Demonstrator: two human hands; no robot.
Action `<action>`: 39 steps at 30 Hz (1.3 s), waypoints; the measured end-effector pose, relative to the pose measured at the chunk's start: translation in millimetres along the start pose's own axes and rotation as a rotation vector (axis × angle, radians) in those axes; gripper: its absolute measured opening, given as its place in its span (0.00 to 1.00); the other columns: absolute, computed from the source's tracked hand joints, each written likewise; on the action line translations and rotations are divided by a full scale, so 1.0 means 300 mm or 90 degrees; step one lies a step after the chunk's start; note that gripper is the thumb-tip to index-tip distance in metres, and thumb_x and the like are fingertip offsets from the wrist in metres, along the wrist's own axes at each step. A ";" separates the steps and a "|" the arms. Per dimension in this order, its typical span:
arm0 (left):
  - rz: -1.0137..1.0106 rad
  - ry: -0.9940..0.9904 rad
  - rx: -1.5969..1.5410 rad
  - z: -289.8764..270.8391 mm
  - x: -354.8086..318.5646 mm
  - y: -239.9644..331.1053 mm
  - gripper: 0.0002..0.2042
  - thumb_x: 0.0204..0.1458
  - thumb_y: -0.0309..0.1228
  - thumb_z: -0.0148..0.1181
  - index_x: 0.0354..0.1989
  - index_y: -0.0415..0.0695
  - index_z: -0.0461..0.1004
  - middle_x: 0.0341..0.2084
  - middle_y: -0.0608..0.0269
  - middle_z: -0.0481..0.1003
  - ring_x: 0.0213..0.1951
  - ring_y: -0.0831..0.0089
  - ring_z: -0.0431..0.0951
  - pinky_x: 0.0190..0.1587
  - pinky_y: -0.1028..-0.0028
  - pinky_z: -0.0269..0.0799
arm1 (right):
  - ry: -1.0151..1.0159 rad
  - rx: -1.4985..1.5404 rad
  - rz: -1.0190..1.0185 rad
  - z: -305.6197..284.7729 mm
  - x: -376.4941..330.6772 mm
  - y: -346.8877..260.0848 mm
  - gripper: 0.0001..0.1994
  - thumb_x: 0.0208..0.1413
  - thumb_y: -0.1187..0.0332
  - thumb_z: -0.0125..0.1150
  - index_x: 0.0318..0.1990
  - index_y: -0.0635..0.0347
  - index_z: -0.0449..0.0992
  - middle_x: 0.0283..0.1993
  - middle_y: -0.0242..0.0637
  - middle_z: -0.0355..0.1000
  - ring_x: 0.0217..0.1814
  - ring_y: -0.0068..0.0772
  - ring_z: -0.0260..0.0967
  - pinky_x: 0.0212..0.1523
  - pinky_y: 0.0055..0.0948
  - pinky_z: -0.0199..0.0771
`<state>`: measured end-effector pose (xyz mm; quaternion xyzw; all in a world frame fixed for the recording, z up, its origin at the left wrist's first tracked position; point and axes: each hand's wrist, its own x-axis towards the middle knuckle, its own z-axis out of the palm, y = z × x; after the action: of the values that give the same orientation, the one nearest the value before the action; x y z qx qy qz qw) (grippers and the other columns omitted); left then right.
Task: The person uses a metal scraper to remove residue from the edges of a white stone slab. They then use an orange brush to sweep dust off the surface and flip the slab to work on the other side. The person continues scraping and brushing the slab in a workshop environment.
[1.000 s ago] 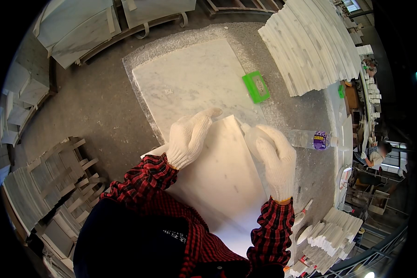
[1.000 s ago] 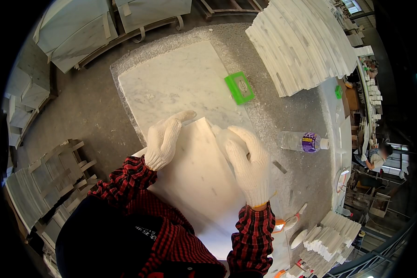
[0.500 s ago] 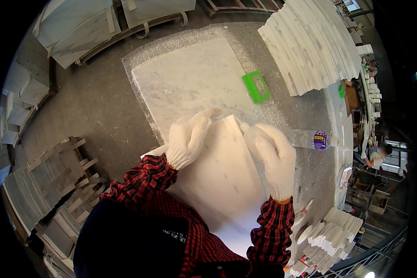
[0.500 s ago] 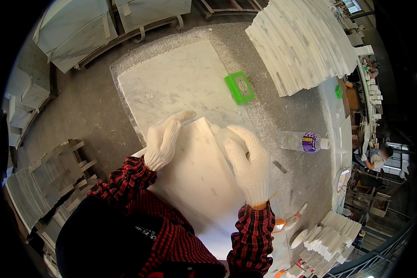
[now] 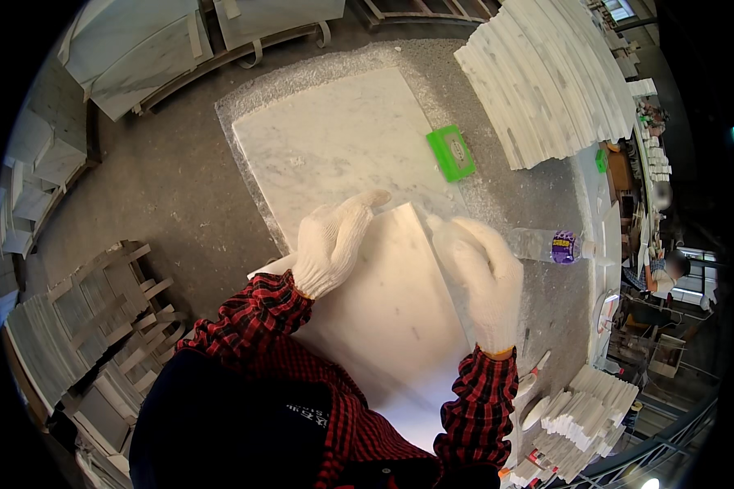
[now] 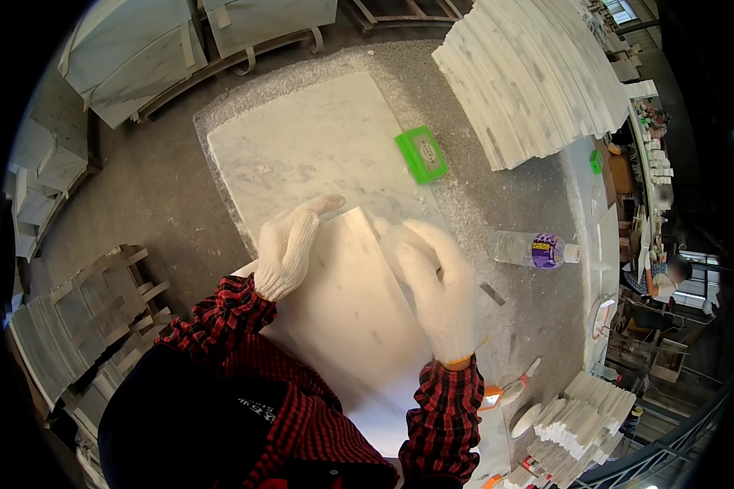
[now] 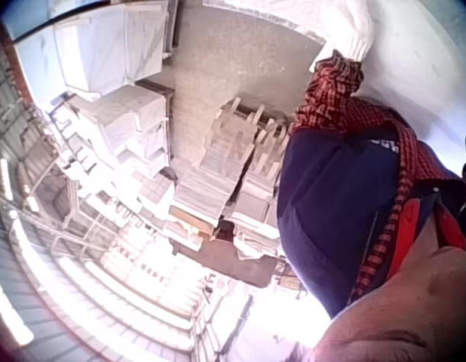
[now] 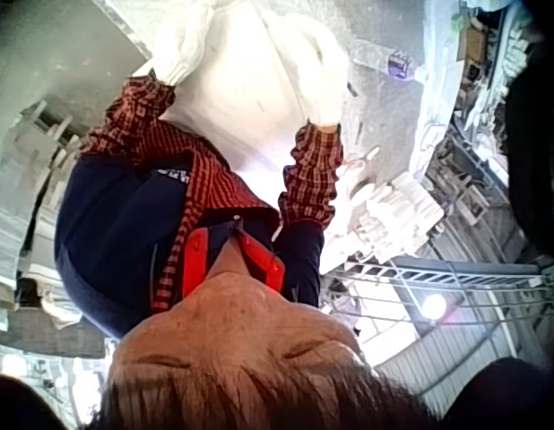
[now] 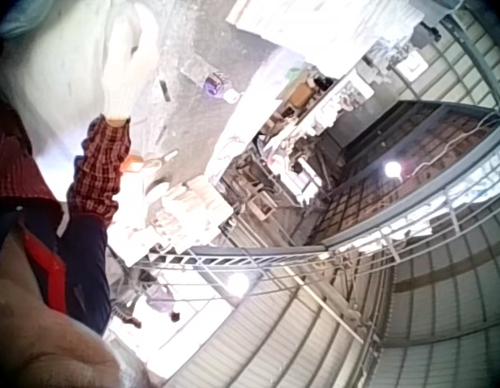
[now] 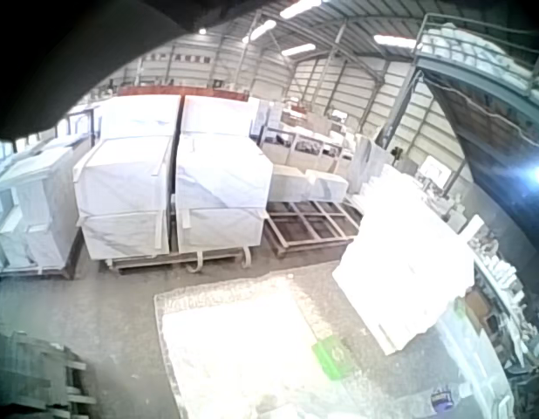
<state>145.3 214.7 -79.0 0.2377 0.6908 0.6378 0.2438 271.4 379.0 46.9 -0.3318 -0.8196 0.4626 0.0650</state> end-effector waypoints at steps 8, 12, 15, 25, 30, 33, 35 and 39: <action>0.068 0.030 0.006 0.014 0.003 0.017 0.21 0.69 0.33 0.42 0.57 0.28 0.74 0.53 0.48 0.79 0.56 0.64 0.77 0.62 0.69 0.65 | 0.047 0.248 0.017 -0.095 -0.056 0.068 0.23 0.61 0.70 0.55 0.63 0.70 0.68 0.54 0.41 0.72 0.52 0.30 0.72 0.51 0.30 0.73; 0.068 0.041 -0.033 0.027 -0.001 0.021 0.21 0.70 0.35 0.42 0.57 0.27 0.73 0.54 0.47 0.78 0.58 0.63 0.76 0.63 0.69 0.64 | 0.028 0.384 0.010 -0.171 -0.069 0.198 0.23 0.60 0.72 0.52 0.62 0.72 0.66 0.51 0.37 0.72 0.51 0.28 0.70 0.51 0.29 0.72; 0.105 0.074 -0.009 0.038 0.006 -0.018 0.20 0.68 0.35 0.45 0.56 0.33 0.75 0.50 0.45 0.80 0.53 0.62 0.79 0.58 0.69 0.69 | 0.058 0.365 0.073 -0.193 -0.101 0.269 0.23 0.60 0.76 0.55 0.63 0.69 0.65 0.47 0.31 0.70 0.48 0.22 0.67 0.51 0.25 0.69; 0.075 0.113 -0.070 0.053 0.011 -0.012 0.22 0.70 0.38 0.45 0.61 0.31 0.71 0.55 0.49 0.77 0.56 0.68 0.75 0.61 0.72 0.65 | 0.091 0.553 0.058 -0.163 -0.016 0.366 0.21 0.61 0.70 0.59 0.61 0.64 0.70 0.50 0.29 0.70 0.50 0.20 0.66 0.52 0.23 0.67; 0.070 0.095 -0.079 0.054 0.007 -0.011 0.22 0.70 0.36 0.44 0.62 0.29 0.70 0.57 0.48 0.75 0.58 0.67 0.73 0.63 0.70 0.64 | 0.120 0.462 0.047 -0.128 0.142 0.366 0.24 0.60 0.70 0.61 0.64 0.63 0.69 0.52 0.30 0.70 0.50 0.20 0.66 0.51 0.22 0.67; 0.093 0.109 -0.071 0.056 0.002 -0.011 0.22 0.70 0.35 0.44 0.62 0.29 0.70 0.56 0.49 0.76 0.57 0.67 0.74 0.62 0.70 0.64 | 0.232 0.426 0.065 -0.085 0.286 0.467 0.25 0.53 0.69 0.68 0.59 0.64 0.73 0.49 0.30 0.73 0.49 0.22 0.70 0.50 0.23 0.69; 0.095 0.109 -0.066 0.055 0.003 -0.020 0.21 0.70 0.35 0.44 0.61 0.29 0.70 0.55 0.49 0.76 0.57 0.66 0.74 0.62 0.70 0.65 | 0.302 0.389 0.057 -0.065 0.357 0.516 0.25 0.50 0.69 0.71 0.57 0.63 0.74 0.48 0.31 0.75 0.48 0.24 0.72 0.50 0.26 0.71; 0.045 0.118 -0.097 0.059 0.000 -0.019 0.20 0.69 0.34 0.45 0.60 0.29 0.72 0.54 0.49 0.77 0.56 0.66 0.75 0.62 0.70 0.65 | 0.410 0.119 0.066 -0.035 0.430 0.618 0.23 0.46 0.62 0.73 0.51 0.58 0.79 0.46 0.39 0.78 0.47 0.36 0.75 0.49 0.35 0.73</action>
<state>156.5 227.9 -85.9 0.1827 0.6510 0.7161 0.1735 265.9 529.6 -121.8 -0.4945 -0.6931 0.4099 0.3271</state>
